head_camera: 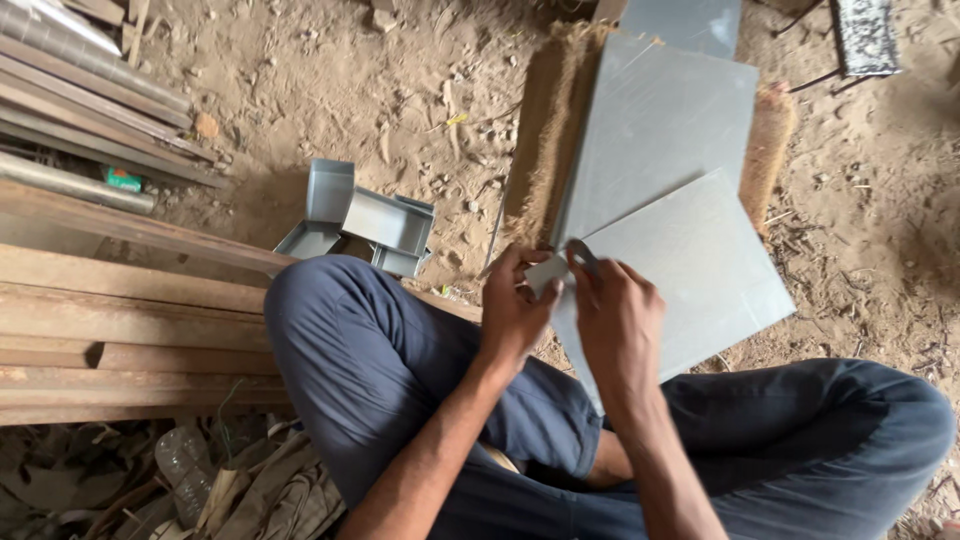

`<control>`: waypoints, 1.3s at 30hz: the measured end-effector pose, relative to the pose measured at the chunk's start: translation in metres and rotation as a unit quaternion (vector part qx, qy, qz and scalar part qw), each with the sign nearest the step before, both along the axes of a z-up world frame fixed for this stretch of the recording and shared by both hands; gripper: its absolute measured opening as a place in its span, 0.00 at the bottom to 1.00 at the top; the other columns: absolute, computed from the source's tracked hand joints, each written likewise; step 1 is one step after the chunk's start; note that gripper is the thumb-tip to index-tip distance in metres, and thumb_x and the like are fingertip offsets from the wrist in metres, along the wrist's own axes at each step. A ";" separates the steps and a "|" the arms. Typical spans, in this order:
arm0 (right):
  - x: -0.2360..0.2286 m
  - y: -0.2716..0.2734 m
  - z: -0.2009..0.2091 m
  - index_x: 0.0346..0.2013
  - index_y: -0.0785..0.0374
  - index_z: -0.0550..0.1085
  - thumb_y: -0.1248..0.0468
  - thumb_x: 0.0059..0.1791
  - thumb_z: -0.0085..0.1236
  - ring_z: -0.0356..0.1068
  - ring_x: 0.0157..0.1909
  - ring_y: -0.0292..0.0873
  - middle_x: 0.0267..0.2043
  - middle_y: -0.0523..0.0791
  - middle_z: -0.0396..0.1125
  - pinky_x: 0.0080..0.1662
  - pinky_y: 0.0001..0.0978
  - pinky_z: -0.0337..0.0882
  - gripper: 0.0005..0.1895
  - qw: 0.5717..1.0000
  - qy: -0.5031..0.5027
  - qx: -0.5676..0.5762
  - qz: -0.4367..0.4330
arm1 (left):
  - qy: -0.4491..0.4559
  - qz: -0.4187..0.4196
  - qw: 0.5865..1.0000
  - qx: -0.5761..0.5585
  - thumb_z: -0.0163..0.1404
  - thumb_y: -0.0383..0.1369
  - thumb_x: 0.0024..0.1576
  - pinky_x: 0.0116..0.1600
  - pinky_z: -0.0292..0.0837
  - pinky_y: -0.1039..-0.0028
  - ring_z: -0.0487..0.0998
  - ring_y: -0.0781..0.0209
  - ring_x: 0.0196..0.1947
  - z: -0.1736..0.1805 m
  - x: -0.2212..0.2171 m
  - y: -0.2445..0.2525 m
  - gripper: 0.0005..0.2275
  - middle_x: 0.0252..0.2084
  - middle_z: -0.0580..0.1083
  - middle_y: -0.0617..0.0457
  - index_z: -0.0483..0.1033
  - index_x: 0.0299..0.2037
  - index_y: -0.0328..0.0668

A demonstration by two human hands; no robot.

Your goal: The person sits on the ground and uses a small abrasive pad to rub the surface of a rectangular metal sheet. The person repeatedly rubs different areas of the sheet, turning it over to work on both sides, and occasionally pauses to inspect the surface.

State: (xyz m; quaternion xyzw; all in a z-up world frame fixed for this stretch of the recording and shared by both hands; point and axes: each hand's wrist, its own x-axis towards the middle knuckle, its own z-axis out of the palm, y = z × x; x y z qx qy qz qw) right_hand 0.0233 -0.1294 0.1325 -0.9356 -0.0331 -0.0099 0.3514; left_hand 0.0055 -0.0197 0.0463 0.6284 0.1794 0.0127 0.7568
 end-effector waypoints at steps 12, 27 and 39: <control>0.007 -0.130 0.006 0.40 0.69 0.79 0.66 0.50 0.64 0.73 0.31 0.37 0.29 0.47 0.73 0.33 0.34 0.72 0.08 0.984 -0.090 0.128 -0.080 | 0.060 0.018 0.997 -0.041 0.59 0.29 0.58 0.33 0.72 0.76 0.76 0.68 0.30 -0.011 0.007 0.031 0.12 0.38 0.77 0.53 0.77 0.50 0.37; 0.013 -0.243 -0.083 0.52 0.67 0.77 0.61 0.54 0.60 0.75 0.43 0.35 0.45 0.46 0.76 0.46 0.28 0.76 0.15 0.883 -0.006 0.407 -0.232 | -0.044 0.022 0.996 0.081 0.49 0.35 0.66 0.40 0.75 0.78 0.80 0.65 0.41 0.039 0.106 0.083 0.08 0.46 0.77 0.50 0.68 0.48 0.39; 0.021 -0.220 -0.079 0.66 0.63 0.67 0.67 0.53 0.55 0.71 0.35 0.35 0.40 0.47 0.74 0.35 0.26 0.73 0.25 0.901 0.039 0.379 -0.208 | 0.050 0.059 0.994 0.080 0.49 0.33 0.66 0.35 0.71 0.75 0.77 0.65 0.33 -0.003 0.087 0.075 0.06 0.38 0.75 0.51 0.71 0.45 0.38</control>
